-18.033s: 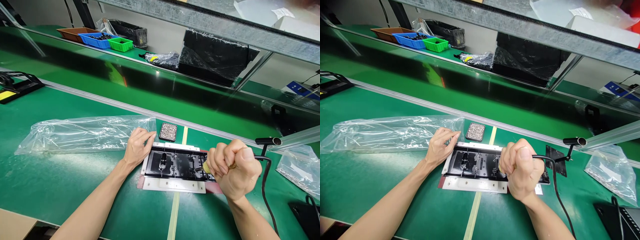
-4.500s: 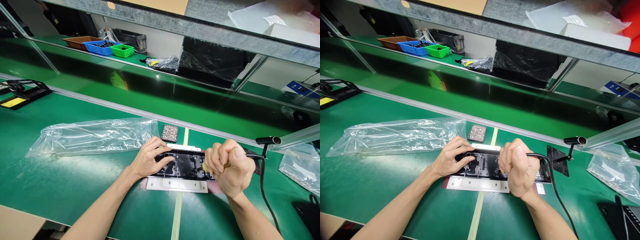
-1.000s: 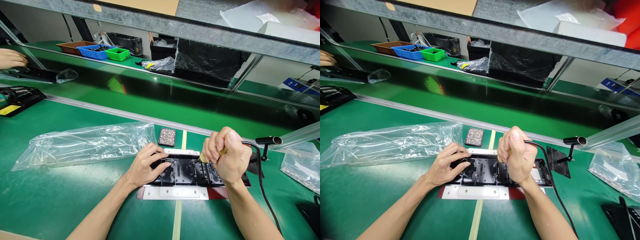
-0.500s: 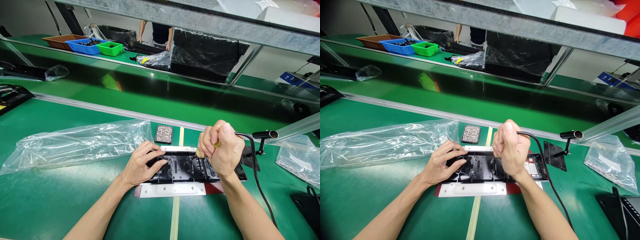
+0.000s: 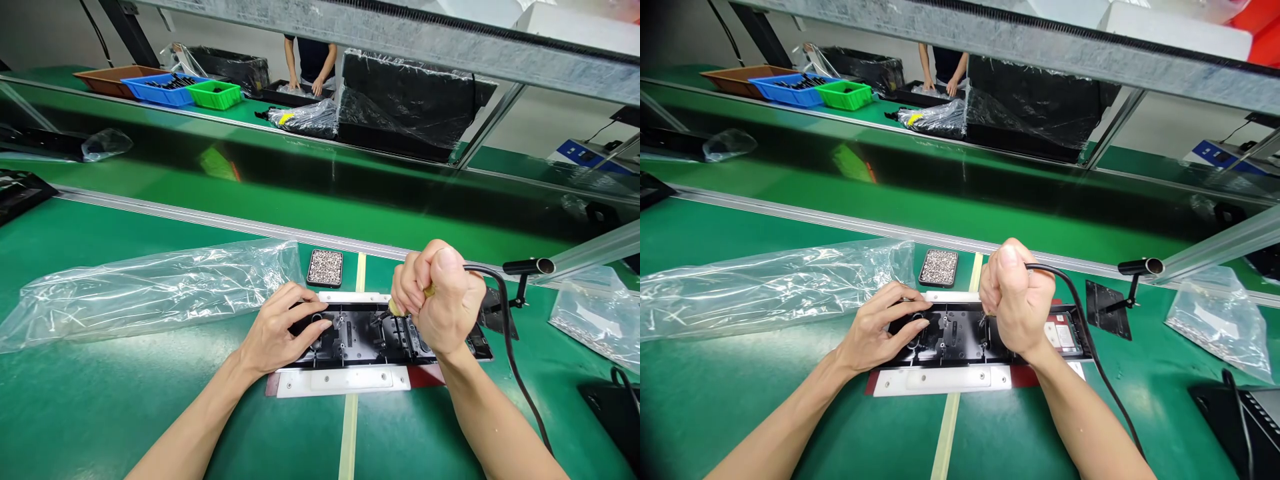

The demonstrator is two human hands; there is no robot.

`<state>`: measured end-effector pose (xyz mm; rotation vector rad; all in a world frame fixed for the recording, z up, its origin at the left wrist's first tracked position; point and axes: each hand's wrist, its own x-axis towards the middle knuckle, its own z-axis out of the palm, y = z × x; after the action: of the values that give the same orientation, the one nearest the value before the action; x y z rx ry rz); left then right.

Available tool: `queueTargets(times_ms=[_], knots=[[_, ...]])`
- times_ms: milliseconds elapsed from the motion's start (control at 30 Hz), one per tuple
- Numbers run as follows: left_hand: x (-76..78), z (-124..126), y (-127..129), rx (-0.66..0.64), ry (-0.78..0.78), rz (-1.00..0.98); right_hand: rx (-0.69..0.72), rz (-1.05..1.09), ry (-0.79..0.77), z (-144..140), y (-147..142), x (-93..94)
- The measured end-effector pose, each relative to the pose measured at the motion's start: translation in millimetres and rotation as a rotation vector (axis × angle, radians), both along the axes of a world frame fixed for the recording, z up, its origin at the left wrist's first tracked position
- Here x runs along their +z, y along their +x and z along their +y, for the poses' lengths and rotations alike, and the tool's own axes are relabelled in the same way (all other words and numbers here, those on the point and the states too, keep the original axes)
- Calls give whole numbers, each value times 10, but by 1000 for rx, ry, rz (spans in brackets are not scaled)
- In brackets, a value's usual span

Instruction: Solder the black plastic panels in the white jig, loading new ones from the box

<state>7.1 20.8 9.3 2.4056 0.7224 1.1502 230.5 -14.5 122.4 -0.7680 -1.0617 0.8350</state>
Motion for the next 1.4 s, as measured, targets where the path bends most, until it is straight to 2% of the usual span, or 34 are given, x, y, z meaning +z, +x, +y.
queueTargets(times_ms=[1067, 1400], knots=[[-6, 8, 5, -8, 10, -16, 5, -59, 10, 19, 39, -19], [-10, 6, -2, -1, 15, -12, -118, -200, 109, 42, 66, -50]])
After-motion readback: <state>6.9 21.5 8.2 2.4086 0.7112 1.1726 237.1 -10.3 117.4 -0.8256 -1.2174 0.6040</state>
